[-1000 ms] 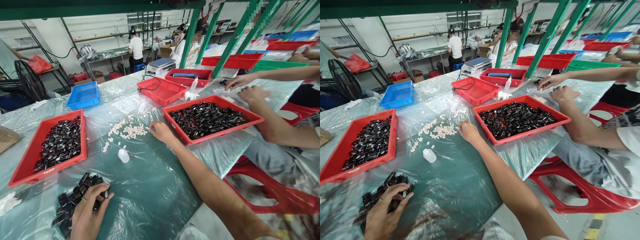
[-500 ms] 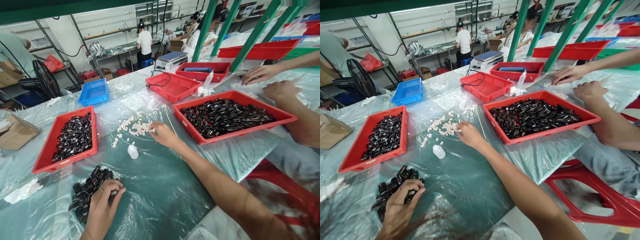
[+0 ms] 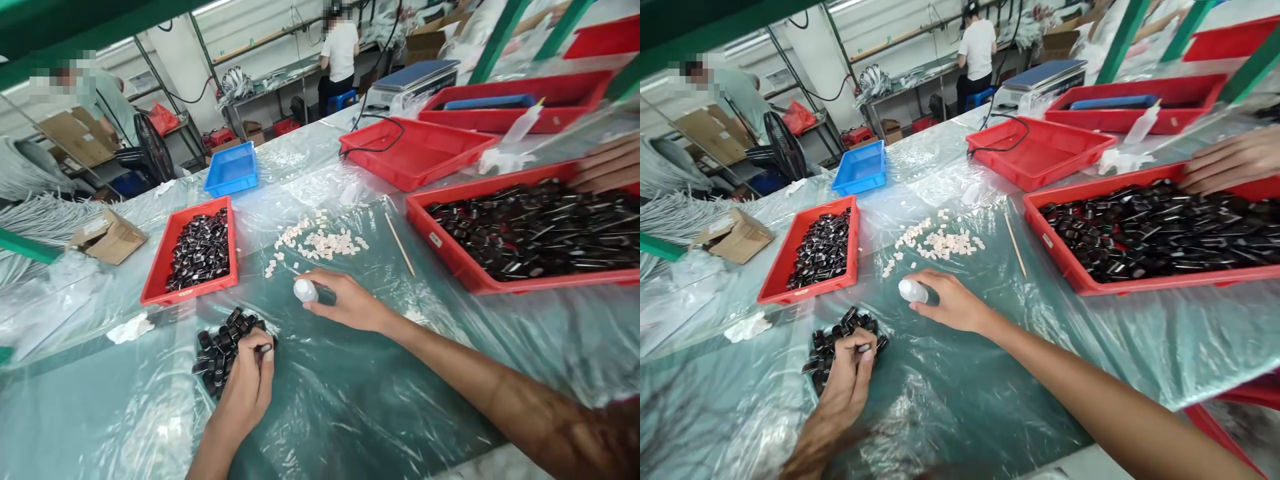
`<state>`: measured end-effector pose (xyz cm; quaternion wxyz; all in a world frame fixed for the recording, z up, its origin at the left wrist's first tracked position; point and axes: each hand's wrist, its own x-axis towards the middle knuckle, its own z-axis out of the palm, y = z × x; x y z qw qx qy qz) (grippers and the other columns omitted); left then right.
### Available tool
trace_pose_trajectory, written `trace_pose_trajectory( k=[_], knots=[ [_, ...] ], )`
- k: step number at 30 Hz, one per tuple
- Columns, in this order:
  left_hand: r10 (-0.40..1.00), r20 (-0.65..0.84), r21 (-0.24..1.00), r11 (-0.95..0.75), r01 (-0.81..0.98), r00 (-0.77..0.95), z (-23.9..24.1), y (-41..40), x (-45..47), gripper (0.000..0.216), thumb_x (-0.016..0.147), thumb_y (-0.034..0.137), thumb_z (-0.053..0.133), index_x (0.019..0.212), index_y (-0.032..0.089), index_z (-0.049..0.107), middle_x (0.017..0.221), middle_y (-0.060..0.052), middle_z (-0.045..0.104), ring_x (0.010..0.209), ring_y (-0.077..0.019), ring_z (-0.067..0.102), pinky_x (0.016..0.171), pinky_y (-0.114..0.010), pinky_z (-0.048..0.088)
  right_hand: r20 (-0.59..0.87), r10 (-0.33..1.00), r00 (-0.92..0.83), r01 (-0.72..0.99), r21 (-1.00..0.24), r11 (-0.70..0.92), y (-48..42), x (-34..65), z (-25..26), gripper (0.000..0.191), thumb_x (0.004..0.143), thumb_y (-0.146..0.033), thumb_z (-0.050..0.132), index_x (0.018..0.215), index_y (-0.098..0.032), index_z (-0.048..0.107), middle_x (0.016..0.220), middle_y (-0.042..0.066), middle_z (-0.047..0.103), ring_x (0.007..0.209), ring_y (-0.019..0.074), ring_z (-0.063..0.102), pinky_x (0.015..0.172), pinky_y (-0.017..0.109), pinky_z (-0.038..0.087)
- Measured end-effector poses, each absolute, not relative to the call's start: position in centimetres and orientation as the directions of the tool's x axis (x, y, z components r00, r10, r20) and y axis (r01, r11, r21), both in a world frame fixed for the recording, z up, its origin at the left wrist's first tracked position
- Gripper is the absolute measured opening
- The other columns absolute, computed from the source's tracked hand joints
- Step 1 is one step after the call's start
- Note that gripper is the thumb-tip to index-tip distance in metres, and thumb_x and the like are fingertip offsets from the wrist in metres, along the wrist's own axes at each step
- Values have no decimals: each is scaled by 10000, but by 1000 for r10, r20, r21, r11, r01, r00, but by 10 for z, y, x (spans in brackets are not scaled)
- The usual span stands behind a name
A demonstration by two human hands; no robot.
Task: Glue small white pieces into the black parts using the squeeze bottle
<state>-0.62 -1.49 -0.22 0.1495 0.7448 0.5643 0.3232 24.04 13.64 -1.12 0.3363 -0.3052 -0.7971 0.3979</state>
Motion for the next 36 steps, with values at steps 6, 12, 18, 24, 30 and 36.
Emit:
trace_pose_trajectory(
  k=[6, 12, 18, 24, 30, 36],
  knots=[
    [934, 349, 548, -266, 793, 72, 4, -5, -9, 148, 1096, 250, 497, 1198, 333, 565, 1176, -59, 714, 814, -212, 757, 656, -347, 679, 272, 684, -677, 186, -836, 517, 116, 243, 8, 567, 975, -286, 729, 1526, -298, 597, 1418, 87, 721, 1194, 238, 732, 881, 328, 625],
    [900, 433, 490, -276, 827, 43, 7, -6, -8, 145, 1090, 230, 537, 1191, 319, 591, 1124, -49, 716, 747, -188, 722, 656, -324, 661, 250, 651, -717, 199, -821, 535, 110, 242, 11, 314, 940, -256, 773, 1244, -251, 694, 1237, 50, 777, 1076, 213, 746, 837, 292, 613],
    [909, 414, 509, -276, 815, 49, -1, -6, -9, 123, 1101, 249, 532, 1187, 307, 599, 1110, -36, 705, 657, -147, 666, 606, -300, 616, 294, 636, -713, 172, -806, 566, 109, 243, 6, 308, 910, -258, 796, 1206, -294, 719, 1183, 23, 784, 999, 192, 758, 692, 244, 620],
    [899, 432, 483, -297, 824, 71, -5, -6, -12, 143, 1095, 224, 551, 1205, 300, 602, 1114, -23, 711, 775, -146, 706, 695, -266, 603, 547, 577, -607, 52, -697, 716, 102, 240, 11, 291, 1036, -481, 652, 1238, -310, 773, 1222, 13, 781, 1016, 195, 807, 797, 260, 649],
    [891, 445, 487, -328, 809, 94, -1, -9, -8, 161, 1091, 190, 545, 1210, 284, 599, 1089, -28, 719, 850, -163, 728, 755, -275, 593, 677, 492, -548, 66, -551, 832, 89, 237, 13, 273, 1011, -292, 682, 1280, -245, 698, 1167, 84, 774, 1027, 245, 793, 832, 366, 714],
    [905, 408, 491, -327, 808, 119, -1, -11, -7, 157, 1093, 191, 551, 1218, 268, 610, 1125, -42, 730, 929, -175, 751, 778, -282, 595, 716, 430, -550, 41, -491, 870, 91, 239, 15, 299, 987, -213, 707, 1280, -249, 659, 1141, 75, 776, 940, 228, 757, 818, 404, 685]
  ],
)
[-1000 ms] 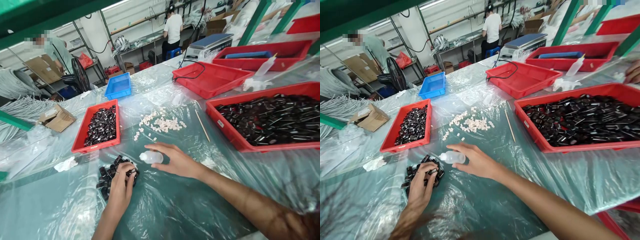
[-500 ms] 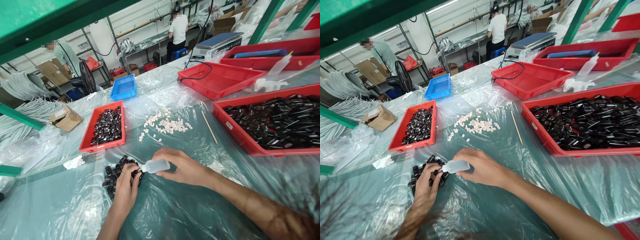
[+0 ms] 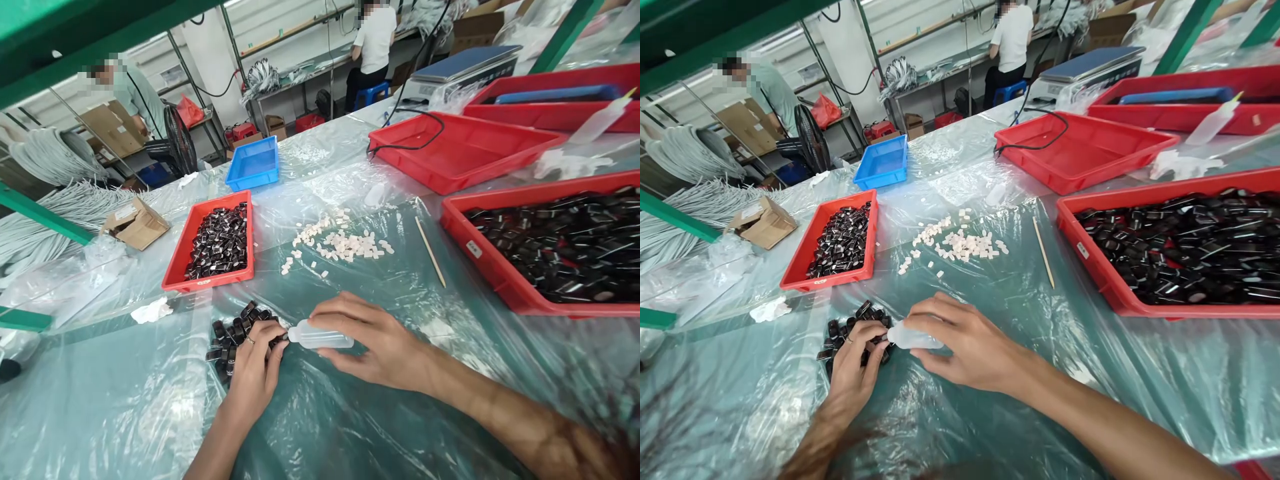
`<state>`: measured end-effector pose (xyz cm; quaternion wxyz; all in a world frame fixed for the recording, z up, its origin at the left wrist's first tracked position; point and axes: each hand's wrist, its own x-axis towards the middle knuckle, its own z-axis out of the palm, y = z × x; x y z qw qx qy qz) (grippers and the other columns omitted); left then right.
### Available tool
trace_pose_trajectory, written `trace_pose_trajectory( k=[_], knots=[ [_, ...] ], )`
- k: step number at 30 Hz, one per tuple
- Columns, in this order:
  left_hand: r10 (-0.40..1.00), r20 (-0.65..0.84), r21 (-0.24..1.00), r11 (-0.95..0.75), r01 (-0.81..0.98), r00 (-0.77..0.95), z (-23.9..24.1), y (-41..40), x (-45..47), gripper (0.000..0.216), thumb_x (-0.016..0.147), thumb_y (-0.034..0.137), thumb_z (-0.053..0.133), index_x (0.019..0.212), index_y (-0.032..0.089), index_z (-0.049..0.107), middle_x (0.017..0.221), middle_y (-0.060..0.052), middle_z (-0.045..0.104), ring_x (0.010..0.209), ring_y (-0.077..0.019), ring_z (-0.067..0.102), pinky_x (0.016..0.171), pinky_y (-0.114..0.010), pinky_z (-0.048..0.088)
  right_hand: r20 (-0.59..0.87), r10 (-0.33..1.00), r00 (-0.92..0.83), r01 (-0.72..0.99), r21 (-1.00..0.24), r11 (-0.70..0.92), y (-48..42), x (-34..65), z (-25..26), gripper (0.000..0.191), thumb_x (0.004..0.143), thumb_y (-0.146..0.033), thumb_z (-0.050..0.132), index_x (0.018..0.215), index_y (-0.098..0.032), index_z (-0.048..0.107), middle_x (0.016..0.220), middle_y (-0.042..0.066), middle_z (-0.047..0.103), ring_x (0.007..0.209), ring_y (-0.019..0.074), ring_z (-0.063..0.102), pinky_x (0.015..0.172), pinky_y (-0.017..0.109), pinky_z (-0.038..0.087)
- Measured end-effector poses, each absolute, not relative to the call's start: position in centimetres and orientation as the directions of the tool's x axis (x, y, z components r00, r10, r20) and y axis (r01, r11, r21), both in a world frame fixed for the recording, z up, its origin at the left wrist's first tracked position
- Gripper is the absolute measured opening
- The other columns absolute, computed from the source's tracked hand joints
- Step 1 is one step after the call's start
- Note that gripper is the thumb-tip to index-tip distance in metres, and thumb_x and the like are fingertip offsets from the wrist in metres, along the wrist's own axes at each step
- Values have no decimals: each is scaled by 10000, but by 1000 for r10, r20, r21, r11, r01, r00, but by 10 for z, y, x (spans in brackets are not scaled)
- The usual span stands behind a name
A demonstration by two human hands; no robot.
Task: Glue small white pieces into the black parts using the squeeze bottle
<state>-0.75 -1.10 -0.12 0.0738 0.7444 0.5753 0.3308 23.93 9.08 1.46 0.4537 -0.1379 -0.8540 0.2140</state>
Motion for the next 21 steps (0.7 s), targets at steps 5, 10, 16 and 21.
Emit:
trace_pose_trajectory(
  k=[5, 10, 16, 21],
  knots=[
    [893, 424, 479, -363, 799, 151, 1, -12, -5, 163, 1096, 171, 546, 1219, 258, 608, 1116, -39, 730, 1016, -183, 750, 870, -298, 603, 731, 389, -560, 54, -436, 898, 90, 244, 21, 300, 996, -178, 684, 1287, -237, 645, 1127, 72, 792, 959, 214, 778, 879, 409, 660],
    [887, 430, 446, -370, 815, 168, 4, -14, -3, 166, 1105, 179, 529, 1226, 264, 604, 1109, -40, 723, 1000, -177, 748, 856, -287, 601, 746, 376, -550, 68, -408, 910, 90, 244, 22, 263, 1004, -217, 680, 1266, -222, 652, 1102, 77, 804, 932, 208, 783, 834, 386, 661],
    [894, 418, 446, -358, 820, 162, 2, -14, -4, 167, 1109, 204, 523, 1235, 287, 594, 1106, -37, 729, 979, -189, 758, 805, -295, 599, 724, 412, -553, 34, -475, 880, 94, 243, 20, 254, 982, -237, 712, 1232, -240, 666, 1087, 62, 802, 919, 210, 780, 835, 372, 653],
    [882, 443, 446, -371, 815, 159, 3, -15, -3, 176, 1099, 194, 531, 1231, 291, 597, 1102, -39, 735, 982, -198, 765, 800, -302, 604, 724, 412, -553, -13, -502, 865, 96, 244, 19, 277, 978, -257, 720, 1249, -257, 661, 1093, 63, 801, 950, 220, 786, 880, 385, 653]
  ],
)
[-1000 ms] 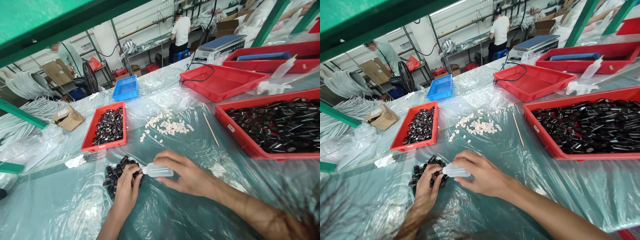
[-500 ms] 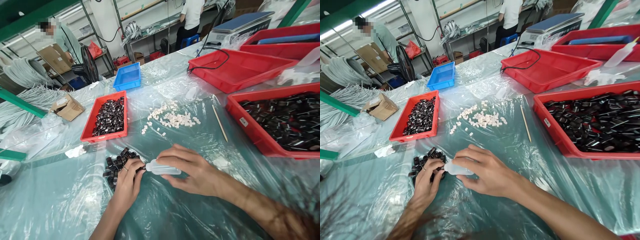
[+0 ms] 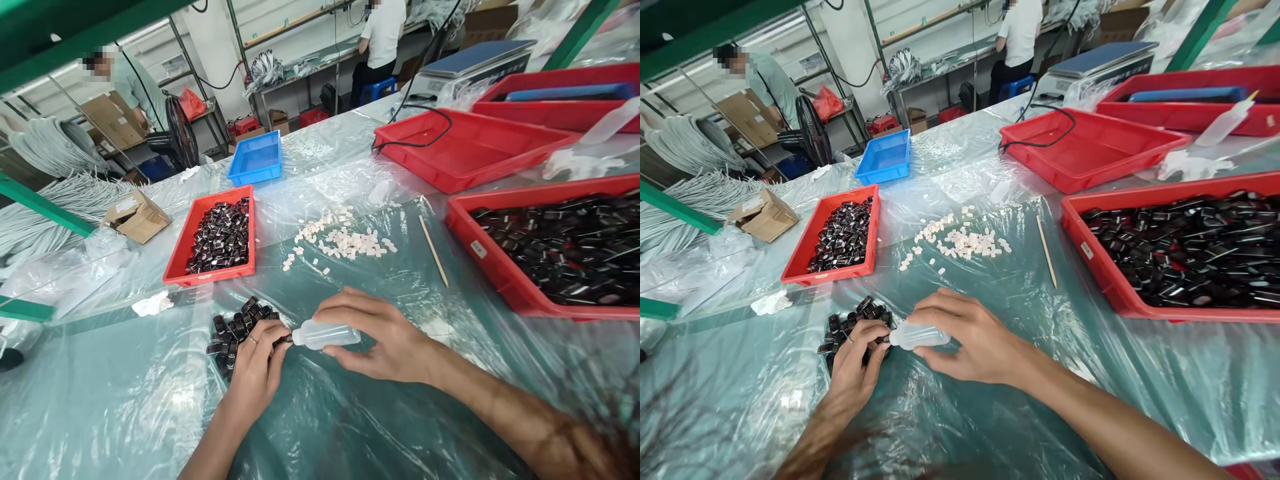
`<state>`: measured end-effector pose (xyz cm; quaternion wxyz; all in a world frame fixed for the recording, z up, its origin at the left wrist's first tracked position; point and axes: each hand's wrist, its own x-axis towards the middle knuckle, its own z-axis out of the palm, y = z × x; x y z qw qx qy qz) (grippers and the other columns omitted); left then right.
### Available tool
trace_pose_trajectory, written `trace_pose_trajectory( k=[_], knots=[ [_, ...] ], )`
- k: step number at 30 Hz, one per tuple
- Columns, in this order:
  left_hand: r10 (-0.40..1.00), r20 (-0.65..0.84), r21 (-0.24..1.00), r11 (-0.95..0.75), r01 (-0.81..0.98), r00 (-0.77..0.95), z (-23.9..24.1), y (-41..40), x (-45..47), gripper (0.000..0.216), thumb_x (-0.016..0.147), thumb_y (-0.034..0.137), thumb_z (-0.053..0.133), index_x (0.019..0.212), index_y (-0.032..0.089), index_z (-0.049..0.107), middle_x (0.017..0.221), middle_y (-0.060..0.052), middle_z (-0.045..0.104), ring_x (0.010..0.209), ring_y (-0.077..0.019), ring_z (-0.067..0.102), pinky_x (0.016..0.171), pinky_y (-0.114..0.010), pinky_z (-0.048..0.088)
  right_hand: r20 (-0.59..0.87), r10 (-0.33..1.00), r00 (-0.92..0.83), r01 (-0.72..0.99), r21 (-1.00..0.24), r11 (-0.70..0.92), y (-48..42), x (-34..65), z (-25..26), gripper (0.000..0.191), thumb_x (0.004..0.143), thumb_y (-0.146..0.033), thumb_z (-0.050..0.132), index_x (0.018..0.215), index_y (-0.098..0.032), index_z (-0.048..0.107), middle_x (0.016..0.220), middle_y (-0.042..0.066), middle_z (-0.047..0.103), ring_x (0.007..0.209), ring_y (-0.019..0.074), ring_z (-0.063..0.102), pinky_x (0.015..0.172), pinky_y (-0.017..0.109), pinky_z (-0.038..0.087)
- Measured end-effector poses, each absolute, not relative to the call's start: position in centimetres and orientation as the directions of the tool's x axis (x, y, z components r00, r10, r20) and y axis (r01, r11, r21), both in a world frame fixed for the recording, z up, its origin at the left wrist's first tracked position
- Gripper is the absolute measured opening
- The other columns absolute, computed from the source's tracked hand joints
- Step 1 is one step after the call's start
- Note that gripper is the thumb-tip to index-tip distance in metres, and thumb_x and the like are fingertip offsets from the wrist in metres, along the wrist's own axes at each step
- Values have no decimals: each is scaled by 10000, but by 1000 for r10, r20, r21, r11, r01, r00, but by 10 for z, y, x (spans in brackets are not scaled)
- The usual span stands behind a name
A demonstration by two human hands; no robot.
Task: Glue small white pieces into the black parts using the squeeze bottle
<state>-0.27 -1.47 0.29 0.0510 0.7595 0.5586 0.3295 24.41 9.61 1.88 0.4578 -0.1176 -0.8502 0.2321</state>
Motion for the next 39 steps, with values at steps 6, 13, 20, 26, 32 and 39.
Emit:
trace_pose_trajectory(
  k=[6, 13, 20, 26, 32, 39],
  knots=[
    [879, 452, 467, -375, 801, 149, 5, -14, -1, 178, 1083, 187, 549, 1211, 289, 619, 1085, -40, 749, 948, -207, 782, 777, -305, 618, 673, 445, -591, -64, -589, 805, 105, 243, 11, 281, 975, -265, 735, 1251, -260, 682, 1089, 74, 796, 951, 221, 767, 806, 338, 657],
    [886, 435, 476, -379, 794, 162, 5, -14, -1, 208, 1078, 156, 559, 1232, 287, 607, 1098, -48, 743, 955, -199, 771, 777, -300, 604, 761, 353, -544, 59, -385, 921, 95, 245, 17, 382, 964, -222, 694, 1338, -266, 630, 1095, 93, 794, 953, 252, 790, 879, 436, 684],
    [889, 438, 468, -354, 810, 136, 9, -17, -1, 206, 1078, 170, 561, 1237, 290, 610, 1104, -42, 761, 1007, -198, 781, 846, -293, 617, 786, 245, -567, 186, -168, 968, 85, 245, 22, 379, 978, -216, 642, 1354, -246, 613, 1063, 97, 816, 837, 257, 789, 735, 422, 682],
    [877, 468, 393, -317, 863, 110, 5, -19, -7, 184, 1043, 250, 589, 1179, 325, 686, 1068, -33, 810, 896, -223, 816, 730, -300, 658, 764, 405, -502, 13, -462, 887, 98, 242, 13, 375, 935, -237, 715, 1298, -271, 629, 1113, 78, 797, 944, 232, 786, 845, 370, 661],
    [872, 489, 518, -252, 818, -41, -6, -12, -20, 198, 997, 334, 613, 1141, 434, 706, 1068, 10, 818, 865, -264, 832, 697, -374, 719, 453, 661, -599, -170, -878, 448, 141, 244, -2, 231, 931, -283, 734, 1148, -256, 658, 1128, 40, 771, 1015, 196, 754, 903, 344, 620],
    [868, 495, 599, -320, 734, -26, 1, -11, -9, 143, 1018, 223, 631, 1126, 306, 676, 1068, -29, 791, 910, -199, 810, 647, -272, 700, 313, 808, -500, -216, -948, 233, 182, 246, -40, 468, 896, -423, 803, 1271, -214, 615, 1247, 97, 725, 1103, 193, 731, 930, 326, 613]
  ],
)
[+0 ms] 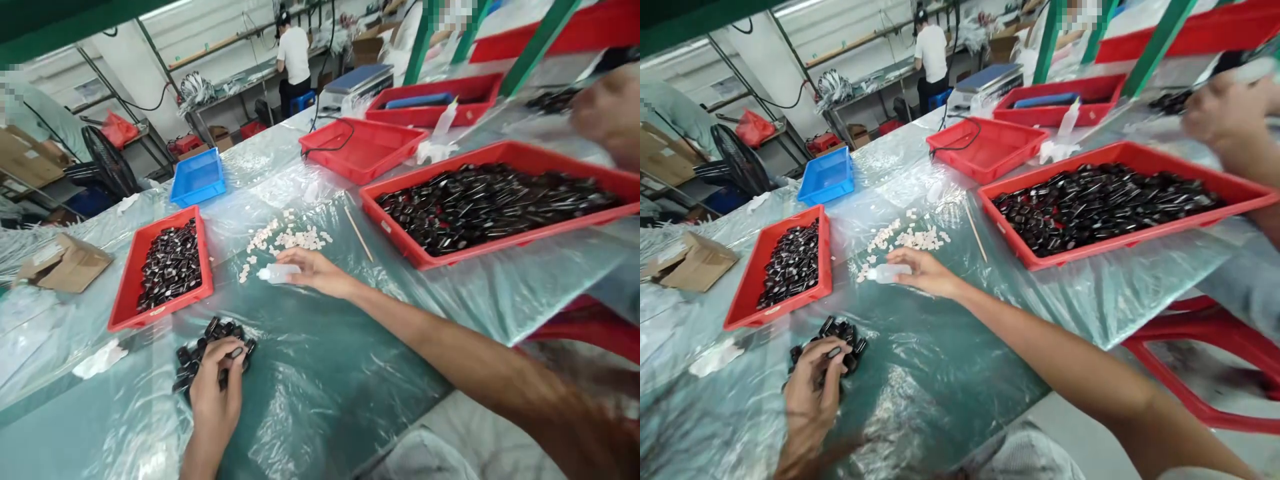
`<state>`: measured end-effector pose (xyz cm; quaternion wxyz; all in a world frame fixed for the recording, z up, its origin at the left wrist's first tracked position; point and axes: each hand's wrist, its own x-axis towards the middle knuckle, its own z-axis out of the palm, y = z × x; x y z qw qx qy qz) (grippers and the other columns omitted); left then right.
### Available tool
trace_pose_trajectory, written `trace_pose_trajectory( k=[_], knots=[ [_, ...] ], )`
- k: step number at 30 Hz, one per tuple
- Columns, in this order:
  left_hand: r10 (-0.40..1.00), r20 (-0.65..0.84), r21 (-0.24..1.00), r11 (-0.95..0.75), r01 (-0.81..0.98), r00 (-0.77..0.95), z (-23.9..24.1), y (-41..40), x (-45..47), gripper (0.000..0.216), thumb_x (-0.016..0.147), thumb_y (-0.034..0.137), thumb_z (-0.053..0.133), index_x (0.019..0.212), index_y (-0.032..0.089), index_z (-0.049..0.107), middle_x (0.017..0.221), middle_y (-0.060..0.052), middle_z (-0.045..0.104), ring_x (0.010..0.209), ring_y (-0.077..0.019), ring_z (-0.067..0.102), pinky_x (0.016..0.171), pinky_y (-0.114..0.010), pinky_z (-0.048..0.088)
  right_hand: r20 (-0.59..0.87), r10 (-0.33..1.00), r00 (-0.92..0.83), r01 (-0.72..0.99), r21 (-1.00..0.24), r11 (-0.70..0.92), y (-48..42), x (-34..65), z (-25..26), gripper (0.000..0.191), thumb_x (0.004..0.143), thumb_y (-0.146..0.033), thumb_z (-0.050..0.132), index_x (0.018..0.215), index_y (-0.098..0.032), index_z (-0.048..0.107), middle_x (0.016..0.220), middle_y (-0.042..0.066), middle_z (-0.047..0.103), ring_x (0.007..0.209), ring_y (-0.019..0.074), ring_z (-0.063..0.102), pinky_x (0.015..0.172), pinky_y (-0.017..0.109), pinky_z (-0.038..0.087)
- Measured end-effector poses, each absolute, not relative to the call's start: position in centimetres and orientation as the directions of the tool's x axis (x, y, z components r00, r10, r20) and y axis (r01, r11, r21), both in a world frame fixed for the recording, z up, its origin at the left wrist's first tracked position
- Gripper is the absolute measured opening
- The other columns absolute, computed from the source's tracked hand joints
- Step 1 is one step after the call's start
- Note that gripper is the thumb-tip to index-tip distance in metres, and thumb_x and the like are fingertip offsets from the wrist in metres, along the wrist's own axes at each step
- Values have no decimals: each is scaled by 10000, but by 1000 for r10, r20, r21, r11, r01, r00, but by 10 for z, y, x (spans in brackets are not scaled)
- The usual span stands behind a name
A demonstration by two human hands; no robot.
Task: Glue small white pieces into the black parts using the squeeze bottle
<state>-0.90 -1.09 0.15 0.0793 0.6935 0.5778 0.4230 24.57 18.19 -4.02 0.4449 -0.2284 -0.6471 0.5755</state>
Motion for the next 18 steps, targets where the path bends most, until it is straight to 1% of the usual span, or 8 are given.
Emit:
trace_pose_trajectory(
  k=[2, 4, 9, 11, 13, 15, 16, 18],
  knots=[
    [877, 481, 633, -338, 696, -11, 2, -12, -6, 159, 1037, 194, 606, 1151, 293, 657, 1081, -36, 792, 958, -192, 804, 640, -250, 689, 281, 820, -499, -211, -957, 200, 186, 249, -48, 518, 878, -419, 825, 1308, -217, 618, 1237, 93, 724, 1127, 199, 727, 951, 333, 611],
    [886, 464, 638, -345, 688, 14, 3, -14, -4, 159, 1047, 185, 598, 1161, 285, 646, 1088, -46, 798, 1014, -199, 801, 664, -253, 692, 263, 819, -510, -197, -963, 187, 188, 251, -54, 528, 860, -402, 838, 1307, -215, 626, 1224, 89, 722, 1125, 207, 730, 965, 355, 614],
    [879, 471, 582, -377, 721, 80, 12, -16, 5, 130, 1064, 182, 585, 1154, 264, 629, 1064, -71, 806, 1031, -194, 807, 724, -251, 682, 252, 784, -567, -154, -968, 200, 188, 250, -59, 447, 805, -402, 861, 1150, -212, 651, 1134, 73, 735, 1063, 237, 746, 988, 438, 624],
    [869, 480, 572, -411, 710, 116, 16, -16, 8, 124, 1076, 178, 570, 1155, 257, 623, 1062, -74, 802, 1003, -177, 804, 741, -241, 675, 253, 769, -587, -100, -965, 241, 191, 255, -57, 448, 790, -422, 871, 1129, -217, 662, 1141, 73, 738, 1091, 252, 741, 1035, 473, 611],
    [863, 485, 542, -425, 725, 143, 18, -14, 8, 94, 1075, 197, 590, 1131, 252, 642, 1035, -52, 799, 946, -158, 799, 750, -232, 666, 259, 756, -601, -3, -947, 321, 199, 267, -51, 509, 759, -428, 894, 1179, -233, 685, 1224, 77, 739, 1184, 264, 718, 1120, 493, 571],
    [888, 445, 520, -361, 774, 115, 16, -12, 7, 110, 1066, 210, 615, 1160, 253, 654, 1076, -47, 799, 986, -164, 799, 769, -234, 666, 248, 768, -590, 153, -900, 408, 211, 287, -43, 552, 748, -393, 902, 1244, -253, 704, 1291, 70, 740, 1223, 258, 708, 1142, 465, 560],
    [882, 462, 528, -355, 771, 90, 14, -12, 5, 99, 1060, 224, 630, 1151, 254, 655, 1057, -40, 800, 959, -165, 798, 741, -230, 659, 245, 796, -554, 295, -836, 463, 217, 298, -39, 498, 804, -390, 852, 1265, -264, 712, 1299, 65, 746, 1198, 246, 719, 1108, 438, 582],
    [881, 460, 552, -383, 741, 112, 9, -11, 4, 90, 1068, 230, 612, 1144, 256, 652, 1033, -37, 805, 905, -166, 797, 715, -238, 653, 261, 869, -421, 472, -755, 455, 229, 321, -34, 341, 919, -313, 708, 1246, -217, 734, 1274, 114, 754, 1140, 265, 731, 1075, 461, 588]
  ],
)
